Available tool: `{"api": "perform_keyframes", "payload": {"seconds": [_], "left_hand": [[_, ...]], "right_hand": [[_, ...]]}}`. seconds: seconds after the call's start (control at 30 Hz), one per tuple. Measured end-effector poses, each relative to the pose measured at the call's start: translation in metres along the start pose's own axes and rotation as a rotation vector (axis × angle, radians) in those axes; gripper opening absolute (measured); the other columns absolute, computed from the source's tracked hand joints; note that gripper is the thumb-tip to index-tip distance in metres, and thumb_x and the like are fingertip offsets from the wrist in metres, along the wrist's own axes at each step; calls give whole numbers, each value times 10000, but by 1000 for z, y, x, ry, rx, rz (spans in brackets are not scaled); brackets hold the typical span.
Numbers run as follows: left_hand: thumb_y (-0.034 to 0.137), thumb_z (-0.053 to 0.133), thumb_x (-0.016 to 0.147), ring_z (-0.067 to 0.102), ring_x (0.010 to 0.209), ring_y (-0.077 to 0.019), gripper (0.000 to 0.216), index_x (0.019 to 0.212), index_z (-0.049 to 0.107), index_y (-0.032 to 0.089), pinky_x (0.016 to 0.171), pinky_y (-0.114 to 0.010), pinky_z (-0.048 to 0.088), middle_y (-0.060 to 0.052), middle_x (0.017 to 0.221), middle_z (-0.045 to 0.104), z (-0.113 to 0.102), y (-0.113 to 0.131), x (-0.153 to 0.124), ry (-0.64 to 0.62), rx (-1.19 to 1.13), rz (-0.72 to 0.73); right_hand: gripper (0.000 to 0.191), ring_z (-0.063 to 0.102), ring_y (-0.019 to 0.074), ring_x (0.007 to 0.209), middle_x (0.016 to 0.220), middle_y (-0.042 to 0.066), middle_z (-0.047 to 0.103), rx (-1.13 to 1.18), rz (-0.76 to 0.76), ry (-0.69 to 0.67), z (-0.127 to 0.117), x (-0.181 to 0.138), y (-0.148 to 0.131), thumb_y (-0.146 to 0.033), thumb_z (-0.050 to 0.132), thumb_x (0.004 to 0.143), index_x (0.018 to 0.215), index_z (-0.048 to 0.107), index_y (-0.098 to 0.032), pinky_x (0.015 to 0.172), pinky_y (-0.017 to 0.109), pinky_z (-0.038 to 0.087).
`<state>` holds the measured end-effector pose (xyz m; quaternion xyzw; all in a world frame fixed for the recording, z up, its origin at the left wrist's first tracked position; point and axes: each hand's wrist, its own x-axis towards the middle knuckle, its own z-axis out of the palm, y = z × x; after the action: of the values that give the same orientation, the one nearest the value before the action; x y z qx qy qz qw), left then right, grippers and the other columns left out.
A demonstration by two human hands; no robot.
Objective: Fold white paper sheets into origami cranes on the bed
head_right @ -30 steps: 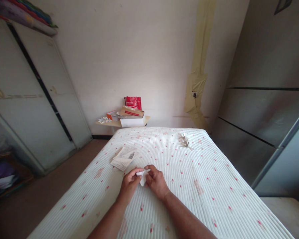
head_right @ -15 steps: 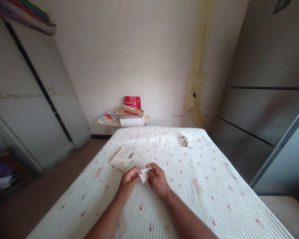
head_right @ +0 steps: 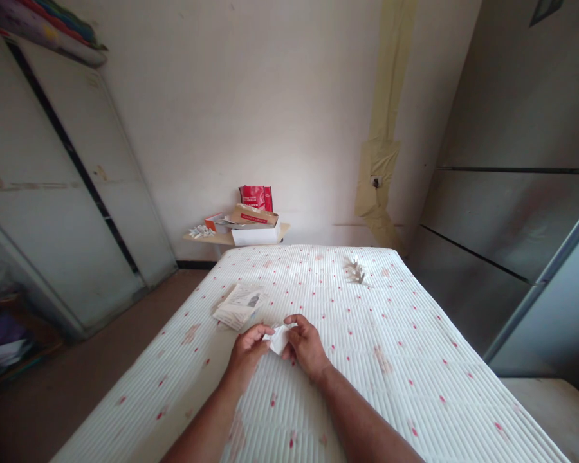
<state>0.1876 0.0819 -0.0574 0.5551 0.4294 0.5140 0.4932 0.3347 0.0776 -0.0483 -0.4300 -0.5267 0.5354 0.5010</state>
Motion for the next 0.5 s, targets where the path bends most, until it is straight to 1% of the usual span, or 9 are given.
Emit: {"api": "perform_keyframes", "payload": {"seconds": [0.13, 0.23, 0.37, 0.5], "left_hand": [[231, 542, 631, 449, 546, -102, 229, 810, 642, 131, 554, -215, 347, 20, 576, 559, -5, -5, 2, 25, -47, -52], [229, 546, 630, 469, 568, -111, 286, 872, 663, 129, 577, -224, 358, 13, 594, 576, -7, -7, 2, 16, -62, -67], [260, 597, 613, 509, 630, -133, 370, 953, 656, 129, 625, -241, 368, -6, 667, 614, -8, -5, 1, -61, -114, -97], [287, 672, 573, 552, 754, -169, 442, 987, 643, 136, 724, -275, 387, -39, 792, 652, -6, -1, 0, -140, -210, -100]], "right_hand": [[299, 384, 79, 293, 394, -102, 489, -5, -3, -48, 0, -1, 1, -364, 468, 715, 948, 418, -184, 318, 170, 287], [300, 368, 72, 289, 395, -107, 477, -21, -25, -52, -1, -1, 2, -364, 470, 731, 967, 436, -181, 320, 169, 282], [332, 400, 79, 312, 409, -90, 494, 17, -23, -52, -4, 1, 4, -401, 490, 737, 973, 493, -168, 337, 177, 309], [355, 410, 78, 324, 424, -71, 525, 43, -30, -38, -7, 3, 5, -410, 515, 737, 985, 527, -156, 352, 182, 332]]}}
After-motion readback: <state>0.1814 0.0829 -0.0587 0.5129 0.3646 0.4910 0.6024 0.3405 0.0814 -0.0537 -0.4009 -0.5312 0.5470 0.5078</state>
